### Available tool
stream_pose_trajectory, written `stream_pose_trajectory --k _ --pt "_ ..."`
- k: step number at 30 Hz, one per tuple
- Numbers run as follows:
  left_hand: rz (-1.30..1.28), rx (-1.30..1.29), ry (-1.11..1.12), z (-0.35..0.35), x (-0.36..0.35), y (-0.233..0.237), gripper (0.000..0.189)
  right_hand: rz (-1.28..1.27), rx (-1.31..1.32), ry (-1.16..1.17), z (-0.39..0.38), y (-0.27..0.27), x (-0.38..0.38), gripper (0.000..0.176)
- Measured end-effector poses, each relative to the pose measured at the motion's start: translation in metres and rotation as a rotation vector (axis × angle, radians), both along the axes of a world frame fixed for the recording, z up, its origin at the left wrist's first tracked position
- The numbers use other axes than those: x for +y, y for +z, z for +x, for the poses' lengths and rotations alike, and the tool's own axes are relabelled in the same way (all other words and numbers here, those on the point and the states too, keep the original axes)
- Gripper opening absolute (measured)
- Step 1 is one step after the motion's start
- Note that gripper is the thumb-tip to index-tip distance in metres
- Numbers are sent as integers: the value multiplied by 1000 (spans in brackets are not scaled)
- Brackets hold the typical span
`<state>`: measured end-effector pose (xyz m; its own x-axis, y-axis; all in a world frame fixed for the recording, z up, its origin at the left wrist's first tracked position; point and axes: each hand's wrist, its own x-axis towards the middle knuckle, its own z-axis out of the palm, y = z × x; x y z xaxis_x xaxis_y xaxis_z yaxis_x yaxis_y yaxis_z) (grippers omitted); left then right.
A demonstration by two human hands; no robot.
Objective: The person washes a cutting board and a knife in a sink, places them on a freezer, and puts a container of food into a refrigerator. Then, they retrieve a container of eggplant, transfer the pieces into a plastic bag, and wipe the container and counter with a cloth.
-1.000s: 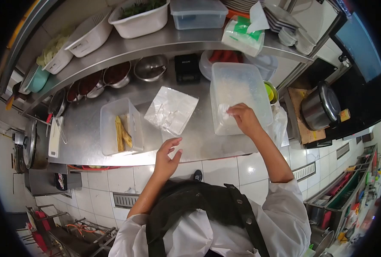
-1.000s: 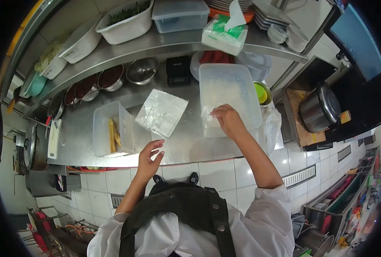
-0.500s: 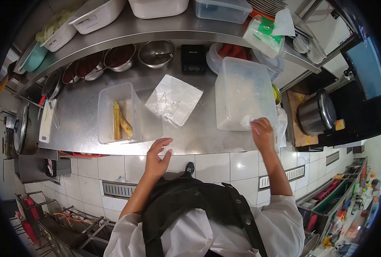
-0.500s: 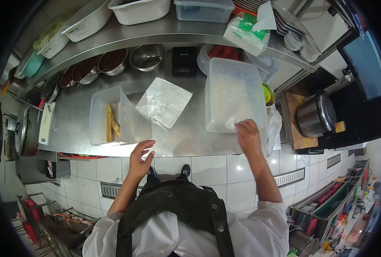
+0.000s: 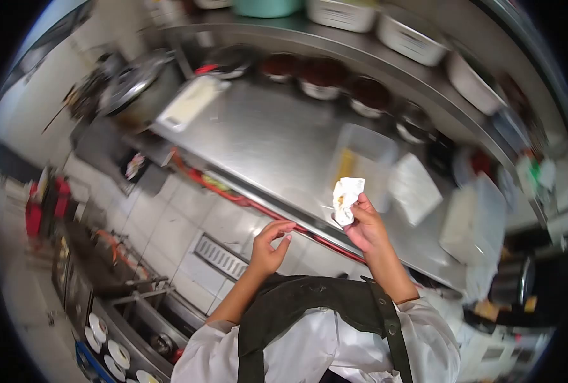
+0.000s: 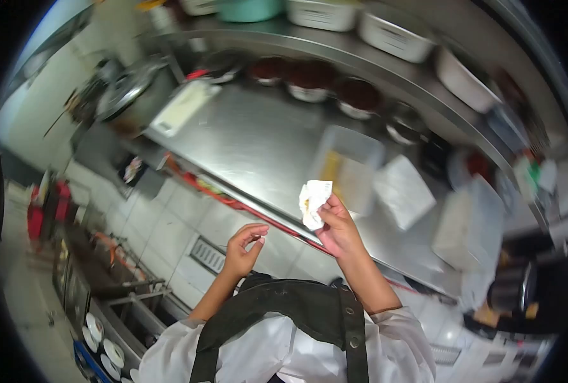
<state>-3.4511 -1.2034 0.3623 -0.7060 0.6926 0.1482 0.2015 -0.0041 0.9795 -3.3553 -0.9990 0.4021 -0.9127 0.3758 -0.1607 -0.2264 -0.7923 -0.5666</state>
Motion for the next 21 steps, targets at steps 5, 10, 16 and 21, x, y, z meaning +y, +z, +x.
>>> stream_pose_trajectory --k 5,10,16,21 --pt "-95 35 540 -83 -204 -19 25 -217 -45 331 -162 -36 -126 32" --pt "-126 -37 993 -113 -353 -1 24 -101 -240 529 -311 -66 -252 33" --pt "-96 -94 1307 -165 -433 -33 24 -214 -433 709 -450 -188 -363 33" --pt "-150 -71 1374 -231 -468 -84 23 95 -433 908 -582 -276 -449 34"
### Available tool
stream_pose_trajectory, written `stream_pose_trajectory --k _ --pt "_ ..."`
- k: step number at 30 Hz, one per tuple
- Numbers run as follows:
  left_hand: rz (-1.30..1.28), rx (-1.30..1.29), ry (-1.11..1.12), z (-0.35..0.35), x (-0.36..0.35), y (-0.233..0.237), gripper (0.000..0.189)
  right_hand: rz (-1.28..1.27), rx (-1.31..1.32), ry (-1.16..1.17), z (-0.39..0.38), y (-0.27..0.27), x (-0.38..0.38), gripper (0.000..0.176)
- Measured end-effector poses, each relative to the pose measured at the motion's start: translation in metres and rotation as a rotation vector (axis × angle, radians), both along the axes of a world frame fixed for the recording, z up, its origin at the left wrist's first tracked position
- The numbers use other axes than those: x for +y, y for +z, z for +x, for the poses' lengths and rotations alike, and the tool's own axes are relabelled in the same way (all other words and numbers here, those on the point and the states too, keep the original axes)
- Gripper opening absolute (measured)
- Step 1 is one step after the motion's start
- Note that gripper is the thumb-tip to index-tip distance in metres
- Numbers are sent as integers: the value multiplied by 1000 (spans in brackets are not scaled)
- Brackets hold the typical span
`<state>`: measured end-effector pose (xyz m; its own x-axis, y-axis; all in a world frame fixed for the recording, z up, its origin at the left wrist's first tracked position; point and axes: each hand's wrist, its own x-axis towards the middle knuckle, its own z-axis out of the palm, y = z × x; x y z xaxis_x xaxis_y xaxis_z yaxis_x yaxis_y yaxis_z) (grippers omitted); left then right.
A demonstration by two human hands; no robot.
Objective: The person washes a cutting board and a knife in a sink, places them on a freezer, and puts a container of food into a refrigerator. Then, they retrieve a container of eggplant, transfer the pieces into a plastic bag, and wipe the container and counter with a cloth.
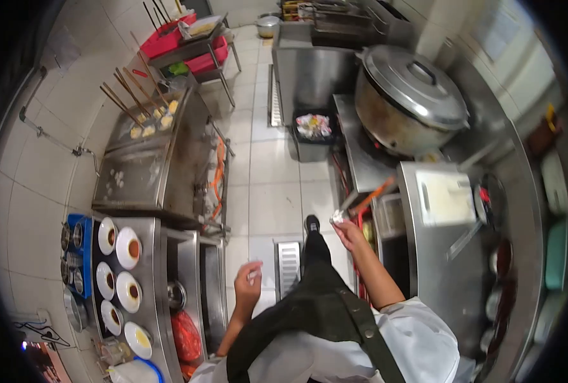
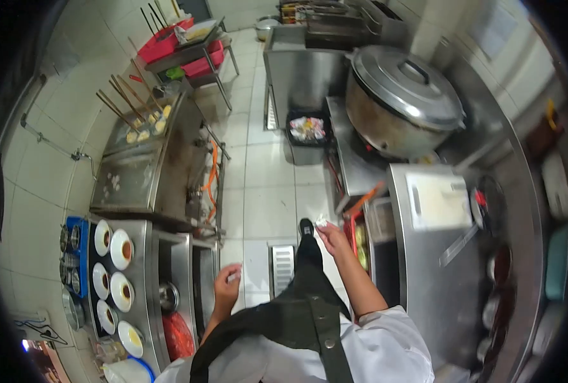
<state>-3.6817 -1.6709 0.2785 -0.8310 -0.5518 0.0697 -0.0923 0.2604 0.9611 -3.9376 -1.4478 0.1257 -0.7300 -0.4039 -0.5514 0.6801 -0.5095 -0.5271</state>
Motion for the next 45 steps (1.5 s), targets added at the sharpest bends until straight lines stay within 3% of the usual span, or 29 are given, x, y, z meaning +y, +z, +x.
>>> stream_pose_trajectory --k 2,3,4,7,9,11,12,13,14,15,18,19,20,22,23,25,26,29,30,31,32,33,34,36,37,38,40,45 --pt "51 -174 53 -31 -21 -36 24 91 -88 -91 -75 -38 -41 33" --pt "-64 -194 52 -53 -32 -40 23 121 -98 -92 -114 -49 -62 32" --pt "-178 -227 60 -76 -43 -38 23 153 -118 -84 -157 -59 -85 32" --pt "-9 -480 282 -148 -69 -36 19 671 -122 -57 -283 -112 -151 28" --pt "21 -526 276 -207 -83 -8 18 746 -27 -189 -365 -148 -194 34" --pt "39 -536 274 -245 -102 -6 20 734 81 -145 -447 -175 -231 32" --pt "27 -536 281 -259 -110 -7 21 803 97 -150 -480 -193 -251 21" --pt "16 -535 287 -271 -117 -6 21 1304 623 252 -528 -290 -253 12" --pt "6 -534 291 -279 -122 -5 22 1305 492 313 -547 -256 -266 17" --pt "12 -553 328 -284 -126 -7 25 1133 331 277 -571 -274 -278 27" --pt "30 -616 352 -299 -140 -5 28 1224 470 101 -561 -187 -294 41" --pt "14 -610 334 -305 -144 -5 28 1369 576 170 -554 -173 -293 41" --pt "-2 -602 315 -312 -148 -3 28 1300 601 256 -535 -153 -285 44" --pt "-20 -535 275 -323 -155 -2 28 1293 691 346 -490 -177 -261 47" --pt "-18 -486 254 -325 -157 -3 27 1365 616 540 -460 -164 -249 47" --pt "18 -498 212 -328 -162 -2 28 1396 546 877 -388 -227 -203 50" --pt "31 -485 200 -329 -164 -1 28 1375 736 1241 -353 -229 -178 43" --pt "69 -487 113 -315 -170 -5 29 1199 800 1786 -236 -228 -111 38" --pt "57 -436 74 -309 -175 -17 29 1150 680 1855 -205 -204 -93 44" --pt "53 -393 8 -303 -180 -31 30 1271 457 1822 -173 -186 -76 51" --pt "54 -353 -95 -297 -184 -41 30 1217 324 1625 -143 -173 -57 53" --pt "65 -253 -186 -301 -185 -45 32 1245 427 1674 -123 -165 -45 47" --pt "-13 -277 -278 -300 -188 -58 34 1025 679 1799 -111 -148 -23 38" --pt "-81 -157 -514 -316 -183 -56 33 1299 270 1455 -66 -104 4 33" --pt "26 -190 -590 -325 -175 -60 32 1216 1 1093 -39 -75 23 34" --pt "-44 -222 -692 -335 -161 -51 30 1107 -207 726 -11 -43 40 35" --pt "-51 -221 -859 -355 -124 -41 27 1052 -278 317 52 2 64 36" --pt "-34 -81 -1203 -347 6 3 23 886 -399 -362 217 58 115 37"
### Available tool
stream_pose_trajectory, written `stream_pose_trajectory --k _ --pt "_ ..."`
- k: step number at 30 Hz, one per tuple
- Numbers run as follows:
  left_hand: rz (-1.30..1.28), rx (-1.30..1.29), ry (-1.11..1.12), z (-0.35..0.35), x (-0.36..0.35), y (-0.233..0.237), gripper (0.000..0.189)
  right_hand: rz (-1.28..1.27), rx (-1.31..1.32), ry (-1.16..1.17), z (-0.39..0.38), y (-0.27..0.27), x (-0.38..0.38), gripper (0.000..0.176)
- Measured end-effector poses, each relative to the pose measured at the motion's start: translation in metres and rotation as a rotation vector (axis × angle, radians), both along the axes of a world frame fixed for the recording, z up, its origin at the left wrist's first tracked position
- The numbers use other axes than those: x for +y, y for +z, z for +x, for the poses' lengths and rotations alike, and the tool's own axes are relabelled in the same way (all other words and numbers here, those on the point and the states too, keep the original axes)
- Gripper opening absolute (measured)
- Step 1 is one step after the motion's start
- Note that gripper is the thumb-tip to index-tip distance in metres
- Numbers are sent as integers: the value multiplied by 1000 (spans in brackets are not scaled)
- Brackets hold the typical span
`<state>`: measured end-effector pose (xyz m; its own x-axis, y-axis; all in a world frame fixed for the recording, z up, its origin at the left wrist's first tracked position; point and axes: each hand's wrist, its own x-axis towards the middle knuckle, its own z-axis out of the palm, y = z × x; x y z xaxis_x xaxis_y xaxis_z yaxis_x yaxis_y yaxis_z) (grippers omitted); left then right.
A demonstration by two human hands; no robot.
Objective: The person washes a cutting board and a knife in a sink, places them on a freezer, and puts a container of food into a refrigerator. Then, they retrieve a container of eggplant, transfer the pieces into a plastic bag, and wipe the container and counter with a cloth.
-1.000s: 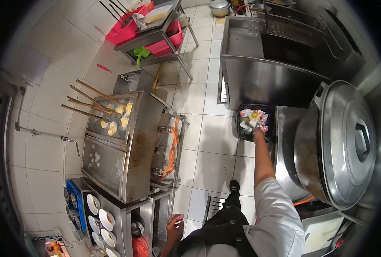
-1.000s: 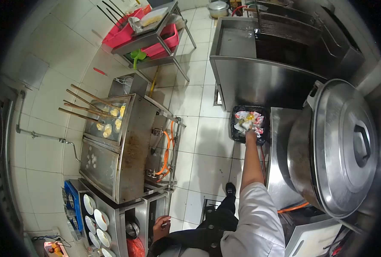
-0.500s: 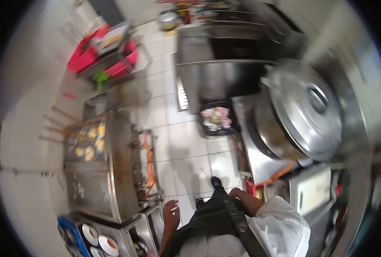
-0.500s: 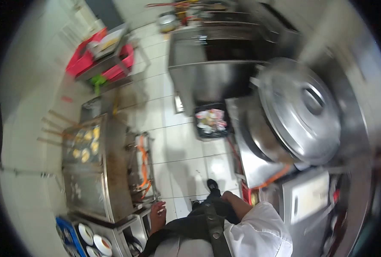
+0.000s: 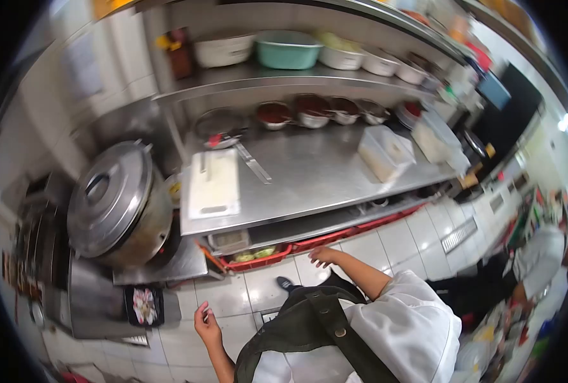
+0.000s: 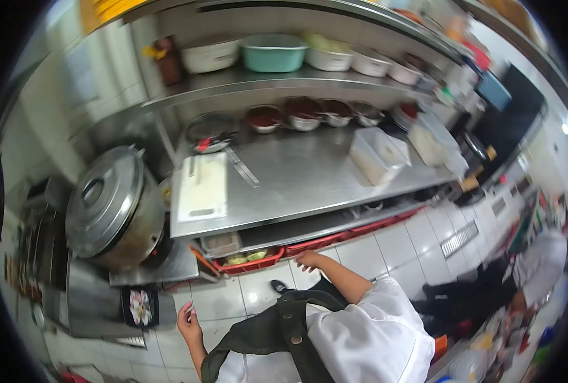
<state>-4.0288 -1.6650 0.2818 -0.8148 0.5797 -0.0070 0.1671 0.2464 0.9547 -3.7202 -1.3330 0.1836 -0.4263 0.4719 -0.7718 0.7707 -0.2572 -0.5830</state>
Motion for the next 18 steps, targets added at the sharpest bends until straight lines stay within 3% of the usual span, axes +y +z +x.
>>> stream_pose_trajectory --k 5,7,9,13,14,17,18 --pt "137 -127 -374 63 131 32 24 106 365 -777 142 52 40 30" --pt "177 -210 -541 102 192 41 26 241 383 -971 194 74 79 26" --pt "172 -107 -674 154 263 57 30 385 534 -1164 242 96 125 20" --pt "45 -182 -891 283 412 72 40 857 438 -1150 335 124 236 25" --pt "11 -128 -944 310 456 45 47 1021 337 -1054 360 116 270 26" --pt "-143 -171 -918 403 572 9 75 1006 333 -954 394 127 338 41" --pt "-262 -303 -837 435 599 30 86 949 325 -907 400 128 360 46"
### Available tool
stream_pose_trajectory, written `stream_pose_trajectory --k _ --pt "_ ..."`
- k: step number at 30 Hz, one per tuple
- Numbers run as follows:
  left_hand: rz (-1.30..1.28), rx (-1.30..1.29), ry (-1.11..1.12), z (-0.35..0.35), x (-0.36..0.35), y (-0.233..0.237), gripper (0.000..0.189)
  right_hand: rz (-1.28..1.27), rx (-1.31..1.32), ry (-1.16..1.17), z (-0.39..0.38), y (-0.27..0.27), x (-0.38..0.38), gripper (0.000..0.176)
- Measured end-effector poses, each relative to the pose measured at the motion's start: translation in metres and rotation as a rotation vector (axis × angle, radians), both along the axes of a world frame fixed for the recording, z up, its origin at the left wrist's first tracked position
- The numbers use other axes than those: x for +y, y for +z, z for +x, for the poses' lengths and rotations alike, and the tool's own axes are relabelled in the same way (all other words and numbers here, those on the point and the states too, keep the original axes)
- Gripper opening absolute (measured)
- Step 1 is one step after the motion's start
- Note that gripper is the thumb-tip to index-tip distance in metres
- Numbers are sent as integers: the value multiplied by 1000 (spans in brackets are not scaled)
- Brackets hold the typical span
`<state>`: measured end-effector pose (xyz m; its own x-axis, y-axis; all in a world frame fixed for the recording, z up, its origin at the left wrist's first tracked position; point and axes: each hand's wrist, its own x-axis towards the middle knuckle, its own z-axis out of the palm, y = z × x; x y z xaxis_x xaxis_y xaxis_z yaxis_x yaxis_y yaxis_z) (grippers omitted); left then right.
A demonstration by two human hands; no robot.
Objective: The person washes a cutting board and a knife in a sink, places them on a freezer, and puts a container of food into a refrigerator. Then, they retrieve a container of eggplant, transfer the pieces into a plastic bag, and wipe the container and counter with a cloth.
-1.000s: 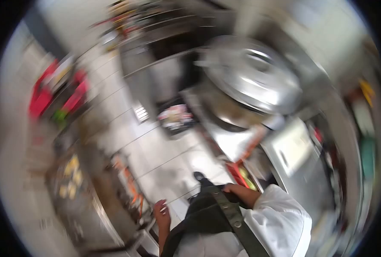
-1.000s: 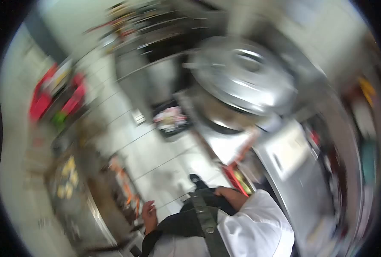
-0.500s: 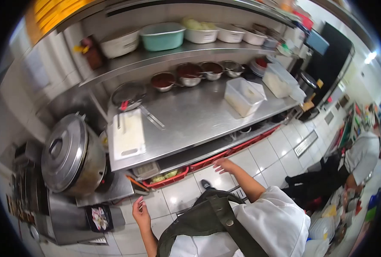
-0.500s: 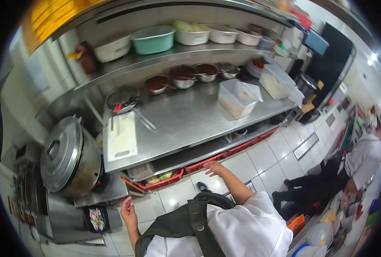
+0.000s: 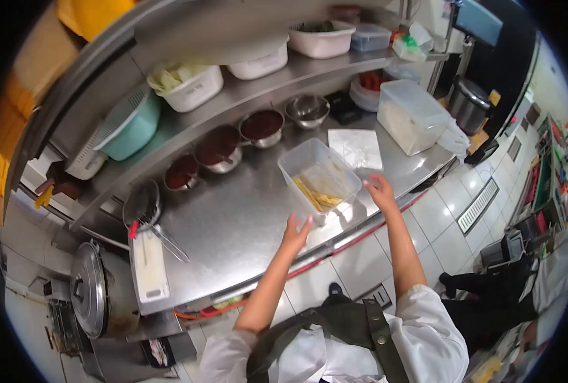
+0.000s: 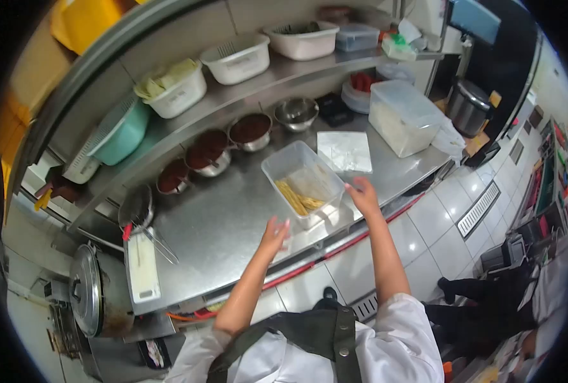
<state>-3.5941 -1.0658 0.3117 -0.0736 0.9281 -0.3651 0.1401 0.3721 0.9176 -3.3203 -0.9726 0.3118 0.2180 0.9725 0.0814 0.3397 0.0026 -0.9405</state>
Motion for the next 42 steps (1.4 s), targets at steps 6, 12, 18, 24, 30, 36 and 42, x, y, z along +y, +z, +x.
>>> stream_pose_trajectory --k 6,12,18,24,30,36,42 --pt "-94 -159 -2 42 58 -8 70 -305 -2 324 -26 -17 35 47" --pt "131 22 49 16 -39 27 77 111 102 401 -45 25 -83 40" --pt "273 122 26 -15 -76 25 75 14 69 439 -69 40 -122 41" --pt "248 -172 284 -13 -116 34 68 84 -39 515 -84 42 -141 41" --pt "326 -51 276 -38 -140 22 71 102 -20 562 -109 40 -158 38" --pt "314 -114 363 -44 -169 42 64 70 -49 622 -124 42 -171 37" --pt "310 -88 503 -49 -197 68 67 476 -267 425 -164 110 -187 46"
